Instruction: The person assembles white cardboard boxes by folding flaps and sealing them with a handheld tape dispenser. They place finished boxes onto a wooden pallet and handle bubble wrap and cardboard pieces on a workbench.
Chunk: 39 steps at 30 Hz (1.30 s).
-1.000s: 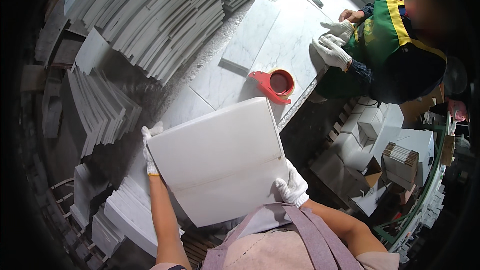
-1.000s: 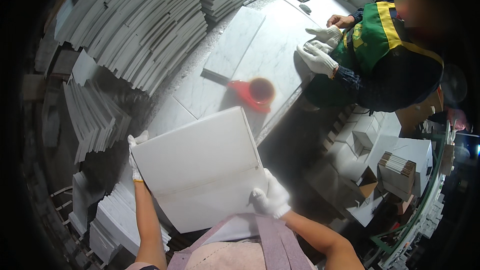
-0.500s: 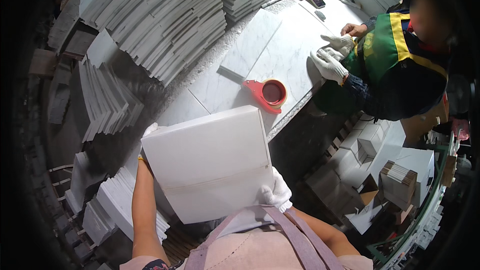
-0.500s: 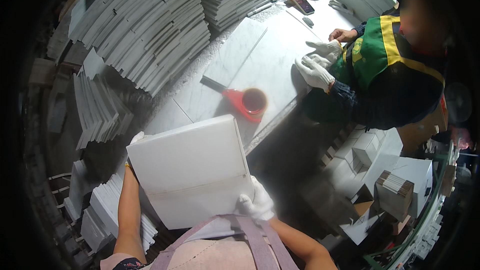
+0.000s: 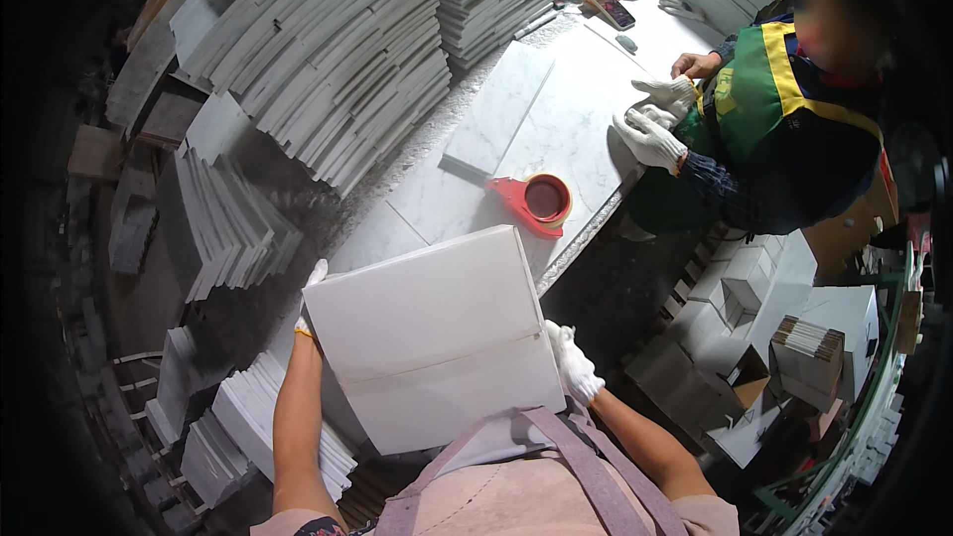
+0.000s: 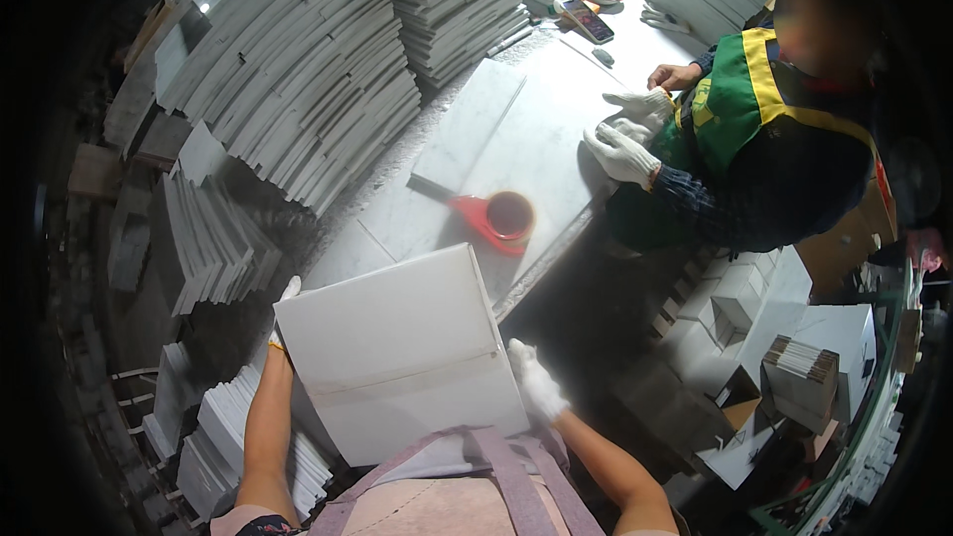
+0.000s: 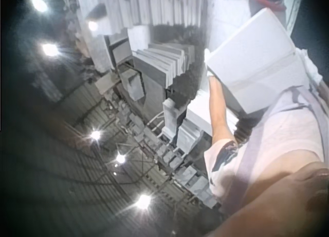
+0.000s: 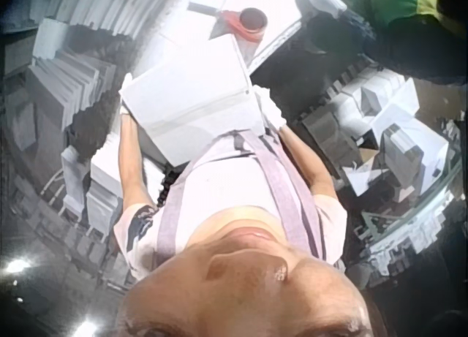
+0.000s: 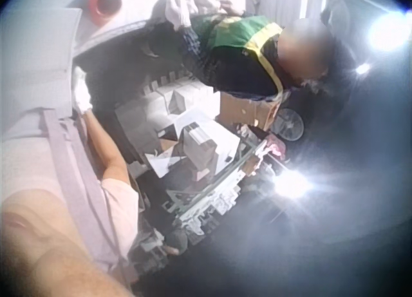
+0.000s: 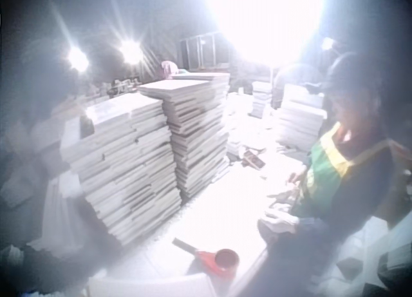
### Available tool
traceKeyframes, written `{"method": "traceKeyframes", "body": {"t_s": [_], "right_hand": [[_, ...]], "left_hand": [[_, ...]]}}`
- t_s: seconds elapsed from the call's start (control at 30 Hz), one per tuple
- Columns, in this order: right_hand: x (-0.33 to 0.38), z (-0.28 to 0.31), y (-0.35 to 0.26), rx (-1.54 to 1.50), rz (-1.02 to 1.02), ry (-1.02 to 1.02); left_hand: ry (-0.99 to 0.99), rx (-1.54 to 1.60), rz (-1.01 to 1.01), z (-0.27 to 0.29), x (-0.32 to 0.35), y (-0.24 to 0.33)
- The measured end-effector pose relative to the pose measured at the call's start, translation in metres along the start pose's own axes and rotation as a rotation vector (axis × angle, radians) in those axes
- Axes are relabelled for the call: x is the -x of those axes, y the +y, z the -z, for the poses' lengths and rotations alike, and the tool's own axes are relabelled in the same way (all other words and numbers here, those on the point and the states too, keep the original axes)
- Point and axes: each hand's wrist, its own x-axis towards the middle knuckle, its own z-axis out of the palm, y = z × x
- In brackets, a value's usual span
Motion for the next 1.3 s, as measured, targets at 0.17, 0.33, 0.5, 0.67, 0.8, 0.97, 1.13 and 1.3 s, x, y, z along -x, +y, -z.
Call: {"method": "traceKeyframes", "body": {"t_s": [0.17, 0.33, 0.5, 0.67, 0.8, 0.97, 1.13, 1.3], "right_hand": [[-0.08, 0.022, 0.04, 0.054, -0.379, -0.051], [-0.088, 0.019, 0.029, 0.1, -0.506, 0.057], [-0.07, -0.014, -0.005, -0.095, -0.152, -0.141], [-0.032, -0.036, -0.054, -0.096, -0.245, -0.124], [-0.015, -0.058, -0.086, -0.165, -0.226, -0.14], [-0.011, -0.07, -0.096, -0.115, -0.152, -0.118], [-0.019, -0.055, -0.071, -0.145, -0.055, -0.158], [-0.03, -0.041, -0.053, 0.017, 0.071, -0.259]], "left_hand": [[0.16, -0.144, 0.074, -0.01, 0.006, 0.012], [0.255, -0.012, 0.057, 0.006, -0.01, 0.003], [0.253, -0.132, -0.119, 0.029, -0.029, -0.007], [0.21, -0.2, -0.197, 0.03, -0.023, -0.011], [0.225, -0.274, -0.274, 0.035, -0.027, -0.012], [0.242, -0.541, -0.414, 0.044, -0.035, -0.014], [0.238, -0.115, -0.238, 0.022, -0.015, -0.014], [0.256, -0.181, -0.213, -0.014, 0.008, -0.003]]}}
